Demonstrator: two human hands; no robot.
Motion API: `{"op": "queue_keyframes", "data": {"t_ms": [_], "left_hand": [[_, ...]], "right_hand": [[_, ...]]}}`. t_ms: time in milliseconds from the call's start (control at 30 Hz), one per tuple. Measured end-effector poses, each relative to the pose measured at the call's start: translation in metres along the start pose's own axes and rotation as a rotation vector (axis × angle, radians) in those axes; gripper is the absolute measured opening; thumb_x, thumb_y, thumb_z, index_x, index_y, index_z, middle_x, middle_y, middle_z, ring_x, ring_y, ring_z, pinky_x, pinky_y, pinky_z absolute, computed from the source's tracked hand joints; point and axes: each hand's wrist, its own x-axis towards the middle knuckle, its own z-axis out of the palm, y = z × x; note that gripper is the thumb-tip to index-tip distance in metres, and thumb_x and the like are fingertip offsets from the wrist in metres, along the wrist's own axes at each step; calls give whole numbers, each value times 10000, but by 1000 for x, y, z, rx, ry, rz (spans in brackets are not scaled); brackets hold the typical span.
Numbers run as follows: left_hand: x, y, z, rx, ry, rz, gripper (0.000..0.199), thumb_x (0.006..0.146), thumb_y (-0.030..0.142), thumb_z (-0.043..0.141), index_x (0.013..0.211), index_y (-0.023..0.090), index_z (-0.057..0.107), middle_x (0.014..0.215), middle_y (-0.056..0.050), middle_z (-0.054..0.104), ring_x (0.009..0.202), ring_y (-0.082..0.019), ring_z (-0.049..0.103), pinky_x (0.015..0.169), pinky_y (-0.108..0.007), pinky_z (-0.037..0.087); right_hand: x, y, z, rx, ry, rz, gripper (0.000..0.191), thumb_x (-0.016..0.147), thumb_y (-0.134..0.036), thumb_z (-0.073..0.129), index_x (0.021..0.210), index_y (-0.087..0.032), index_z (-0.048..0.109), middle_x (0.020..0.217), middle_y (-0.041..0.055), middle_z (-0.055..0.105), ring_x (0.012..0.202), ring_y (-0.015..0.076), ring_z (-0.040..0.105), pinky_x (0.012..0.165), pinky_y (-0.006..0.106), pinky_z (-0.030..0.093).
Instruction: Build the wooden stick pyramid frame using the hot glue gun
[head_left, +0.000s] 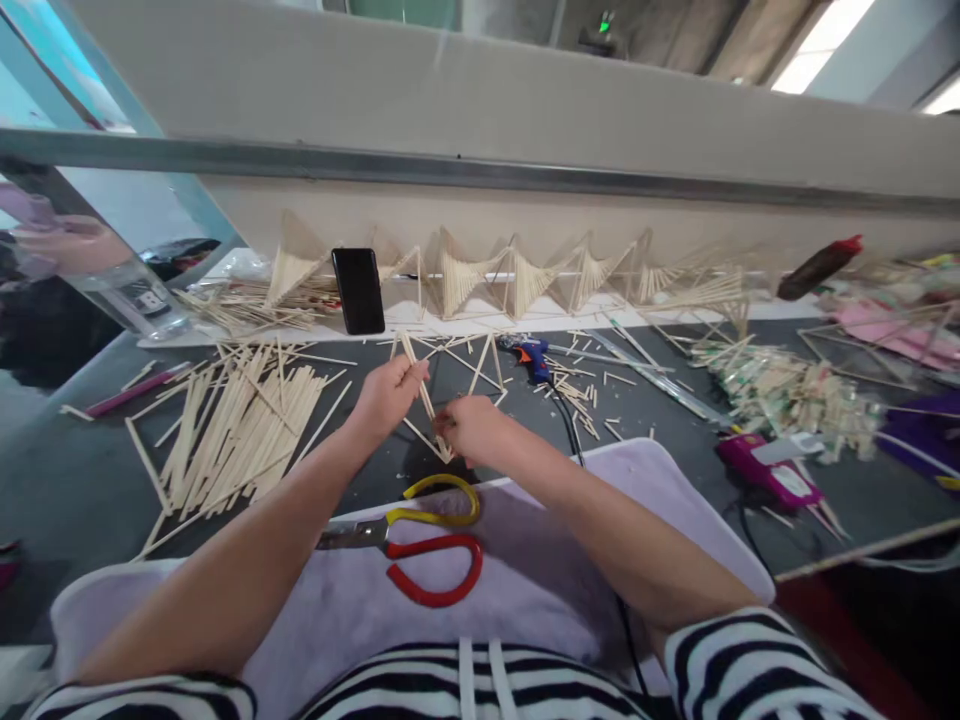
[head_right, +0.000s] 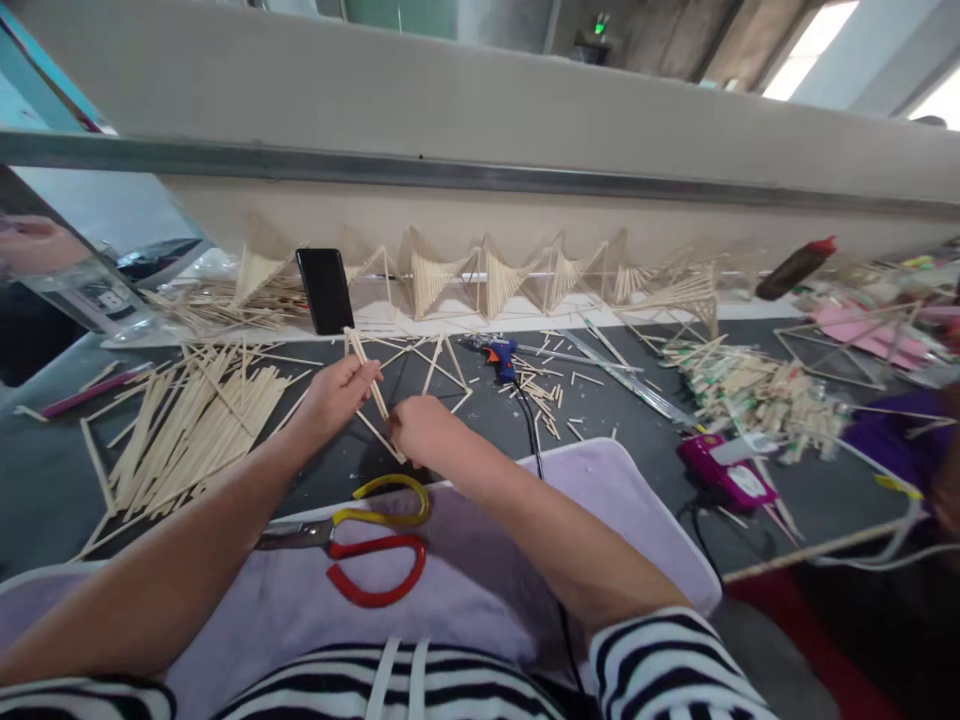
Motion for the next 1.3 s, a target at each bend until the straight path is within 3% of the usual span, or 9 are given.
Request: {"op": "queue_keyframes", "data": {"t_ms": [100, 200, 333, 567, 700, 800, 900, 1067, 1300], "left_hand": [[1, -1, -1, 10, -7, 7, 387, 839, 489, 374, 762, 172, 582, 531, 28, 497, 500, -108, 463, 503, -210, 350], [1, -2, -2, -8, -23, 4, 395, 833, 497, 371, 776, 169, 583, 526, 28, 494, 496, -111, 460, 497, -212, 349], [3, -4, -2, -48, -44, -3, 392, 820, 503, 382, 763, 167, 575, 526, 28, 487, 485, -109, 456, 486, -213, 346], [5, 3, -20, -104, -114, 36, 382, 820, 500, 386, 727, 166, 547, 502, 39, 452, 455, -97, 422, 456, -202, 333], [11, 5, -32, -157, -243, 25, 364, 808, 505, 408, 740, 169, 530, 494, 52, 425, 433, -83, 387, 433, -192, 309], [20, 3, -33, -158, -284, 15, 357, 810, 503, 408, 752, 170, 520, 498, 58, 414, 420, -75, 373, 427, -189, 299], [30, 1, -32, -129, -318, 11, 358, 820, 501, 394, 753, 171, 514, 497, 61, 408, 420, -78, 372, 431, -193, 297], [41, 2, -33, -24, -364, -23, 375, 832, 501, 371, 741, 169, 520, 501, 59, 402, 444, -88, 371, 456, -206, 306], [49, 3, -33, 26, -409, -78, 390, 851, 506, 339, 784, 173, 531, 555, 48, 449, 463, -95, 411, 476, -217, 330]], "right_hand": [[-24, -6, -4, -190, 208, -87, 251, 817, -290, 432, 887, -171, 642, 813, 87, 678, 723, 186, 627, 594, 240, 406], [-45, -4, 2, -290, 187, -150, 231, 816, -271, 433, 829, -190, 649, 798, 65, 682, 755, 183, 619, 620, 244, 385], [-55, 15, 1, -268, 242, -62, 238, 826, -292, 438, 873, -208, 655, 837, 49, 688, 763, 169, 613, 601, 235, 368], [-54, 61, -52, -73, 499, 59, 228, 820, -298, 432, 789, -205, 638, 675, 3, 652, 581, 117, 571, 552, 215, 369], [-40, 84, -79, 65, 536, 125, 242, 818, -335, 426, 788, -197, 622, 602, -12, 617, 477, 105, 535, 490, 210, 370], [-20, 96, -90, 27, 576, 120, 230, 812, -306, 434, 779, -187, 629, 623, 2, 626, 548, 119, 561, 536, 216, 391], [2, 99, -88, 19, 508, 58, 217, 775, -183, 458, 889, -189, 643, 761, 16, 665, 676, 131, 590, 620, 224, 418], [22, 93, -73, 51, 172, -213, 486, 626, -11, 451, 1049, -181, 618, 991, 31, 662, 800, 139, 590, 720, 225, 432], [14, 97, -83, 74, -113, -372, 269, 727, -111, 449, 891, -148, 660, 797, 41, 662, 690, 130, 591, 635, 213, 432]]}}
